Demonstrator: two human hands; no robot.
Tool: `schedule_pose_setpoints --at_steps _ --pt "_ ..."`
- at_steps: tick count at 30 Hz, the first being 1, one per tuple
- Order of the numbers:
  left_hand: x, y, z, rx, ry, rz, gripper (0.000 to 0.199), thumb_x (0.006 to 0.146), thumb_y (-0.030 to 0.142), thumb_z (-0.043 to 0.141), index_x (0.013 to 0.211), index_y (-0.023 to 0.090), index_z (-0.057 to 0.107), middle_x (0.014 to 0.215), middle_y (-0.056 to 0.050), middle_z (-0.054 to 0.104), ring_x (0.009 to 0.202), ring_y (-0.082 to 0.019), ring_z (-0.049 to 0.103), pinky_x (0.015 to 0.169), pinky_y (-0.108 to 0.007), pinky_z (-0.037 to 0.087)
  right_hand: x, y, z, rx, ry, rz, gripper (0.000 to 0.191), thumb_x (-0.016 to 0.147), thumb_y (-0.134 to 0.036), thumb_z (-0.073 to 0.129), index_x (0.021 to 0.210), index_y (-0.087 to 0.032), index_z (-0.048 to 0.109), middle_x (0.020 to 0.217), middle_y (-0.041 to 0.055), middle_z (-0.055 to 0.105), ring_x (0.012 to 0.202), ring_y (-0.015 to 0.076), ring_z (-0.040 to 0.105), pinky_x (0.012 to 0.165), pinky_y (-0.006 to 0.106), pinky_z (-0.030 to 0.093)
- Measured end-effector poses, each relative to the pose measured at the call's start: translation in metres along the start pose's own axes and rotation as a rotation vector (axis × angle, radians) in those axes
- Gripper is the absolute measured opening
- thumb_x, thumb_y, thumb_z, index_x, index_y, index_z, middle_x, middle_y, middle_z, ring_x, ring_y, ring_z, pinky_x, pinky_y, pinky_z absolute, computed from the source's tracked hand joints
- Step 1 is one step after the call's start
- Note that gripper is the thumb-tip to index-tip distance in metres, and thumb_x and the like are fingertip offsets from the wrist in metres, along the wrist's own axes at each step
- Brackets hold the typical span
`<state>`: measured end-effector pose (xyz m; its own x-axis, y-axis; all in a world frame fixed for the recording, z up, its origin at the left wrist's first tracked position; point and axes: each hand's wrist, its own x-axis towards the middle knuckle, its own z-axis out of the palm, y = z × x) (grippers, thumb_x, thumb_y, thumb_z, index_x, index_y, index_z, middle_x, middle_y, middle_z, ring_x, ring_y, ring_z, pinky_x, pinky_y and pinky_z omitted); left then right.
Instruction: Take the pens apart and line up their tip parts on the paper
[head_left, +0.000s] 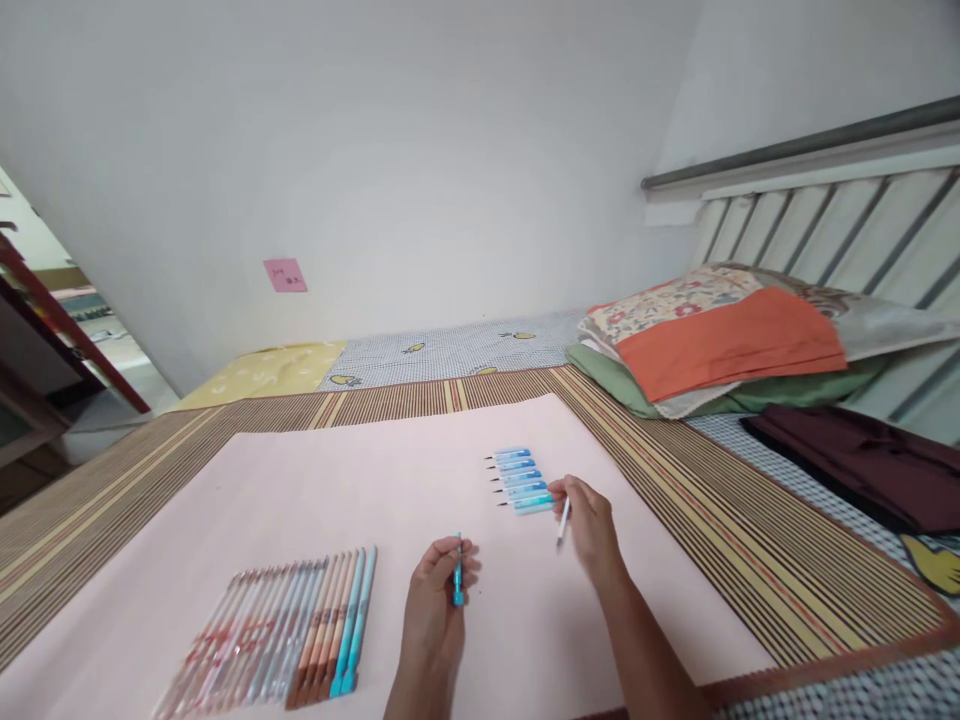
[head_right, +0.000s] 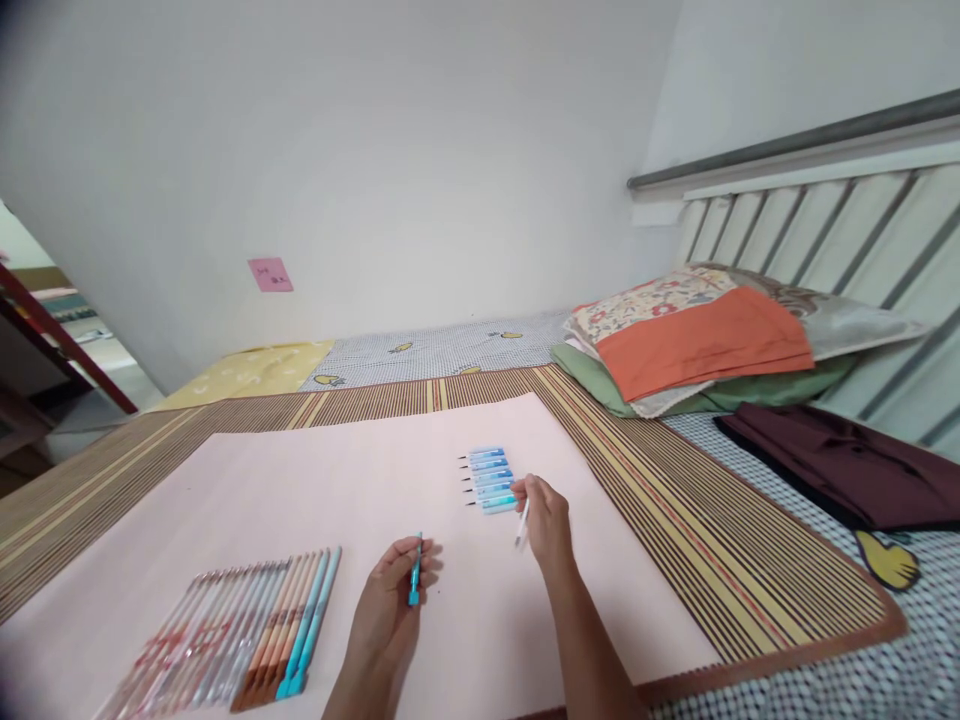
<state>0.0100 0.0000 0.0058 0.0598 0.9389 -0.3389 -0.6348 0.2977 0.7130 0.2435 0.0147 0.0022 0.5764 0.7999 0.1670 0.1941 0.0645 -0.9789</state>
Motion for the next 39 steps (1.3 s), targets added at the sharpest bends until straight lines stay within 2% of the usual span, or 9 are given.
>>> schedule_pose_setpoints --at_steps 5,9,12,16,20,23,28,39 --pt "0.001 0.0 0.0 0.005 0.011 -0.001 0.026 0.058 0.016 0.087 0.078 0.013 0.07 0.084 -0.011 0.077 0.063 -0.013 0.064 0.053 -0.02 0.046 0.001 0.012 -0.001 0.24 -0.131 0.218 0.049 0.079 -0.064 0.064 0.084 -0.017 0.072 0.055 -0.0014 0.056 0.05 0.014 0.05 0.047 0.026 0.039" --pt "0.003 -0.002 -0.001 0.012 0.016 -0.002 0.024 0.06 0.015 0.086 0.078 0.013 0.071 0.084 -0.011 0.076 0.062 -0.012 0.063 0.052 -0.019 0.045 0.0 0.025 -0.001 0.215 -0.235 0.297 0.041 0.068 -0.054 0.076 0.082 -0.016 0.07 0.057 0.0019 0.064 0.054 0.0166 0.061 0.051 0.027 0.048" --pt "0.004 -0.002 -0.003 0.022 0.008 0.0 0.023 0.06 0.015 0.085 0.078 0.013 0.071 0.084 -0.011 0.076 0.063 -0.013 0.064 0.053 -0.02 0.046 0.0 0.032 -0.004 0.136 -0.229 0.266 0.035 0.068 -0.045 0.075 0.085 -0.015 0.07 0.06 0.0026 0.066 0.053 0.0164 0.061 0.05 0.027 0.048" --pt "0.005 -0.002 -0.004 0.03 0.011 -0.009 0.024 0.061 0.015 0.085 0.08 0.013 0.071 0.085 -0.012 0.076 0.063 -0.013 0.064 0.052 -0.02 0.045 0.001 0.036 -0.008 0.029 -0.198 0.196 0.028 0.066 -0.035 0.071 0.088 -0.017 0.068 0.082 0.0059 0.071 0.061 0.0182 0.066 0.051 0.028 0.048" --pt "0.004 -0.002 -0.004 0.028 0.001 -0.008 0.023 0.062 0.016 0.085 0.08 0.013 0.072 0.086 -0.012 0.076 0.064 -0.013 0.065 0.053 -0.02 0.046 0.002 0.031 -0.018 -0.281 -0.15 0.031 0.022 0.073 -0.029 0.065 0.092 -0.019 0.068 0.098 0.0077 0.072 0.077 0.0204 0.068 0.071 0.033 0.053" --pt "0.004 -0.001 -0.004 0.035 -0.009 -0.011 0.021 0.063 0.016 0.084 0.08 0.012 0.072 0.085 -0.012 0.076 0.064 -0.013 0.065 0.054 -0.02 0.046 0.001 0.024 -0.025 -0.537 -0.072 -0.063 0.014 0.08 -0.022 0.058 0.092 -0.02 0.066 0.099 0.0072 0.069 0.087 0.021 0.067 0.08 0.032 0.05" --pt "0.002 0.001 -0.001 0.052 0.009 -0.017 0.021 0.062 0.015 0.083 0.079 0.013 0.071 0.085 -0.012 0.077 0.062 -0.013 0.064 0.053 -0.02 0.046 -0.004 0.017 -0.026 -0.75 -0.115 -0.003 0.009 0.088 -0.026 0.058 0.093 -0.021 0.063 0.102 0.0062 0.065 0.089 0.0198 0.065 0.076 0.03 0.045" --pt "-0.001 0.003 0.002 0.074 0.018 -0.026 0.021 0.063 0.015 0.082 0.08 0.013 0.07 0.085 -0.012 0.077 0.063 -0.013 0.065 0.052 -0.02 0.044 -0.004 0.013 -0.014 -0.792 -0.14 0.025 0.008 0.092 -0.029 0.06 0.092 -0.021 0.061 0.102 0.005 0.064 0.087 0.0187 0.063 0.073 0.029 0.041"
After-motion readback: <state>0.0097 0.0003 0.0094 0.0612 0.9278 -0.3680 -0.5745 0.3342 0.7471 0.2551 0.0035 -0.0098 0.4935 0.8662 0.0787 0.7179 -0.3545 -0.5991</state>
